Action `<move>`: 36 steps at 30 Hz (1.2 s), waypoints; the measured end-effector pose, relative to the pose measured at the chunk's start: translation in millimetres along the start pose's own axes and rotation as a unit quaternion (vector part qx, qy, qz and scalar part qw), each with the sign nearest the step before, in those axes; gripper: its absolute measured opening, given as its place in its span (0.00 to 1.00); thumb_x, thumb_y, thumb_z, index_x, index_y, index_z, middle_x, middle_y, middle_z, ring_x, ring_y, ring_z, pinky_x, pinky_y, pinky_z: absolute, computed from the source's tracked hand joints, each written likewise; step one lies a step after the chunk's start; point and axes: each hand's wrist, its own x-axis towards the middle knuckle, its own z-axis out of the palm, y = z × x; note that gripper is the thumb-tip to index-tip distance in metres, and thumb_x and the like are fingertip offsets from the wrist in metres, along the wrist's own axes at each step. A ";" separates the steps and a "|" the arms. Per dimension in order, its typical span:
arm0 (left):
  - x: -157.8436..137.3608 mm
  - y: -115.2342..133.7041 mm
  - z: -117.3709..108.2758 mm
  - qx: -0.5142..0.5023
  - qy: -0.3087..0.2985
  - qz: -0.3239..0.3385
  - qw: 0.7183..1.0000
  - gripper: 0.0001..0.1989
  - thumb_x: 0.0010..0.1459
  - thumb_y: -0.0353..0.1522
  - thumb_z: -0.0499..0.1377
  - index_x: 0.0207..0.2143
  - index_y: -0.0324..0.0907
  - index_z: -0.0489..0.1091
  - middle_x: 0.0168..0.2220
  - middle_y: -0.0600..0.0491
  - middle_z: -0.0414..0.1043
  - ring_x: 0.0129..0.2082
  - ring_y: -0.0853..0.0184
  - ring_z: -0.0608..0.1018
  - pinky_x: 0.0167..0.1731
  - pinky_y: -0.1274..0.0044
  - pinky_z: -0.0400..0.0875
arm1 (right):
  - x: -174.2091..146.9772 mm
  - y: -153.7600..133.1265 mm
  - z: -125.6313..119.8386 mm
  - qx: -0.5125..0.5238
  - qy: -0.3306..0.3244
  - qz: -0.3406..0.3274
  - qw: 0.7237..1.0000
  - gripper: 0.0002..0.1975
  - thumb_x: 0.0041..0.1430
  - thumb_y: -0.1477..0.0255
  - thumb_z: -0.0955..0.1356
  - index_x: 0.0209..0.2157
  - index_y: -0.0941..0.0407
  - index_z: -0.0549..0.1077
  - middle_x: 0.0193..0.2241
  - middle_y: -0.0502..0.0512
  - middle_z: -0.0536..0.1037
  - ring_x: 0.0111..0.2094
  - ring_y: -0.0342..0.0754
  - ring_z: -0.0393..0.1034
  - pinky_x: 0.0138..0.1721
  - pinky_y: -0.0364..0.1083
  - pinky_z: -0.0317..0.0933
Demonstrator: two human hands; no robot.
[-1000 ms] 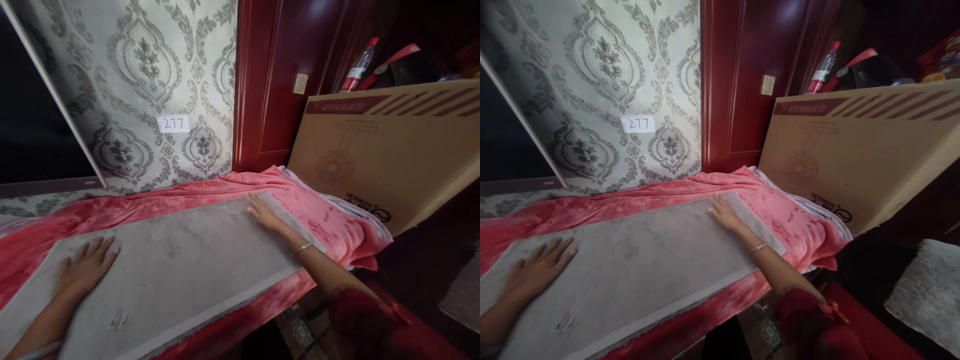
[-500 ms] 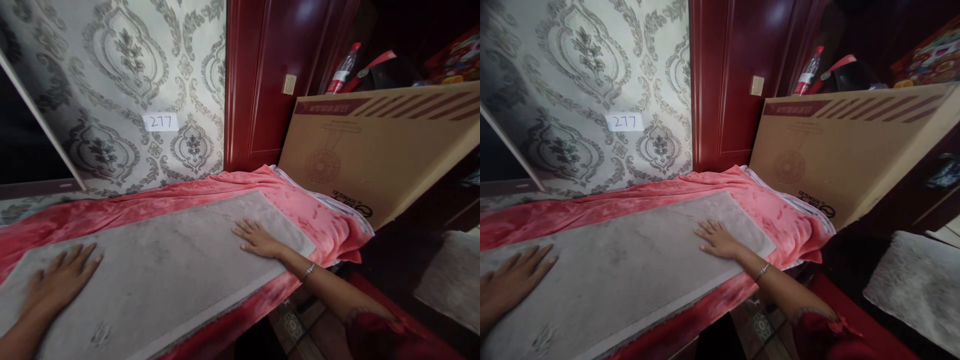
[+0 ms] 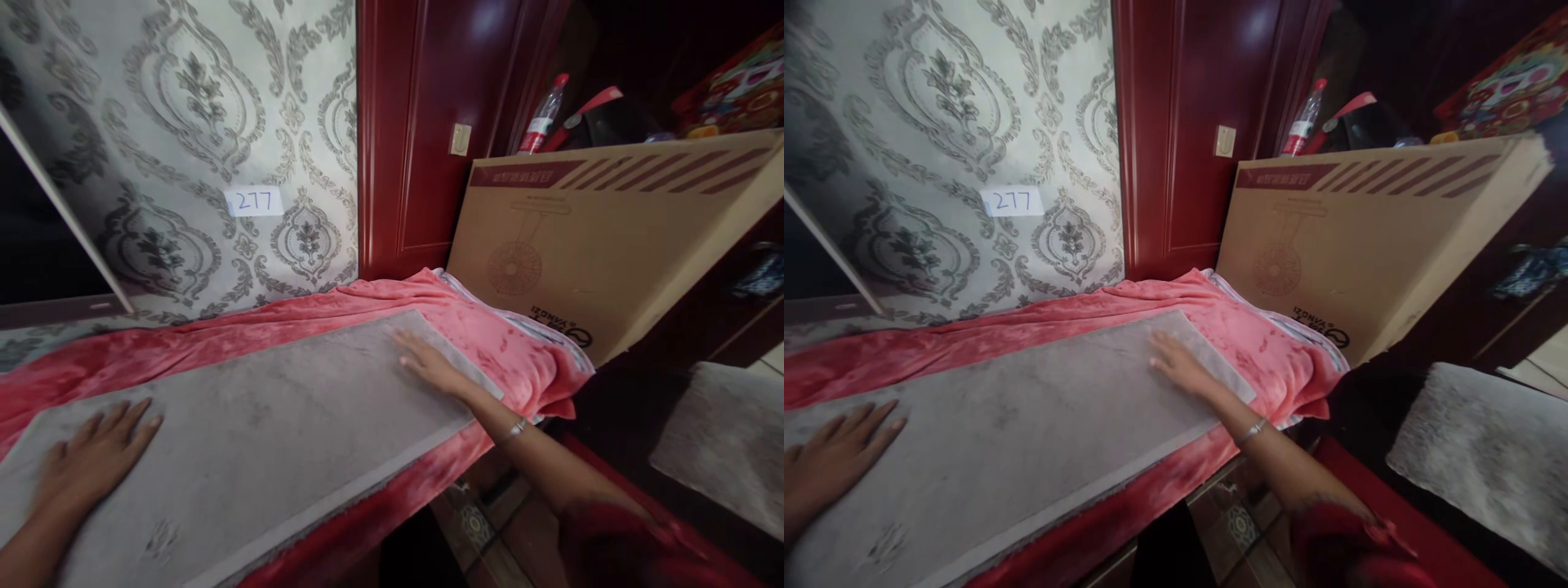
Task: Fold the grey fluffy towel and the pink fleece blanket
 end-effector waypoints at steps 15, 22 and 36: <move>-16.6 17.6 -12.6 0.053 0.053 0.014 0.997 0.30 0.67 0.40 0.41 0.65 0.36 0.64 0.67 0.39 0.61 0.66 0.47 0.64 0.61 0.54 0.61 | 11.0 77.5 33.7 -0.253 -0.048 0.214 0.942 0.32 0.72 0.54 0.50 0.72 0.47 0.48 0.73 0.55 0.44 0.73 0.58 0.38 0.68 0.65 0.41; -7.0 93.2 -25.7 -0.044 0.058 0.244 0.967 0.27 0.65 0.41 0.49 0.63 0.40 0.67 0.66 0.42 0.64 0.66 0.53 0.65 0.65 0.61 0.58 | 8.8 78.5 37.0 -0.252 -0.036 0.215 0.943 0.32 0.71 0.55 0.50 0.72 0.48 0.49 0.73 0.54 0.45 0.72 0.59 0.40 0.68 0.65 0.42; -49.8 207.4 11.1 -0.071 -0.024 0.339 0.938 0.33 0.67 0.47 0.49 0.71 0.48 0.52 0.73 0.47 0.46 0.73 0.47 0.48 0.67 0.47 0.42 | 3.6 93.2 44.5 -0.249 -0.013 0.201 0.947 0.32 0.70 0.55 0.50 0.71 0.48 0.52 0.72 0.55 0.50 0.71 0.61 0.45 0.67 0.66 0.46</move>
